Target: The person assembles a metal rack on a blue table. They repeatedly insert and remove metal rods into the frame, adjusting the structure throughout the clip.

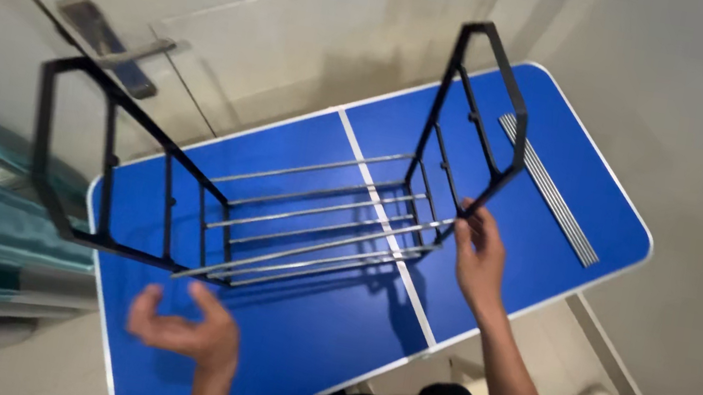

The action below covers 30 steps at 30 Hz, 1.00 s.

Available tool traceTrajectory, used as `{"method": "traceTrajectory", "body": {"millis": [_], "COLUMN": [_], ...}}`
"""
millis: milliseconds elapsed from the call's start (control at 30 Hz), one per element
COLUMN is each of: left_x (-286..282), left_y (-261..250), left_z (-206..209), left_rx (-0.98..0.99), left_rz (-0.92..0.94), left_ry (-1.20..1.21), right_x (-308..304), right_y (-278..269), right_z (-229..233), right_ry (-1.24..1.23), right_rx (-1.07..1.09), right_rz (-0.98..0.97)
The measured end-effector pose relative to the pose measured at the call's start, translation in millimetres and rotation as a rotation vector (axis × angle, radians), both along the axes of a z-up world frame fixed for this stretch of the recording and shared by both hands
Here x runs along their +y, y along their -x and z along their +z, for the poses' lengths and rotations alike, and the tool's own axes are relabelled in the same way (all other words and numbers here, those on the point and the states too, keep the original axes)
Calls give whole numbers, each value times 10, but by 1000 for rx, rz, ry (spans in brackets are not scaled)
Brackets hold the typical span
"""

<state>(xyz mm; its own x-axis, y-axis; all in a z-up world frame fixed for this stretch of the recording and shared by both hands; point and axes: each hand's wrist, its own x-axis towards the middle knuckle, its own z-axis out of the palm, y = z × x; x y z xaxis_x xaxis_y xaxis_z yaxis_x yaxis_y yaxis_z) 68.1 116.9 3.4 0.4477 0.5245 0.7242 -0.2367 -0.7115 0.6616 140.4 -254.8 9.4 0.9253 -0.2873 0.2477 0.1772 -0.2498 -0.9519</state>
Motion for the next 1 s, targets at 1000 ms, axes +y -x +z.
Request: {"method": "traceTrajectory", "body": {"millis": [1000], "left_x": [-1885], "left_y": [-997], "left_z": [459], "left_rx": [856], "left_rz": [-988], "left_ry": [-579], "right_x": [240], "right_y": [14], "right_z": [-68], "right_ry": [165], "right_rx": [65], "right_rz": [-6]}}
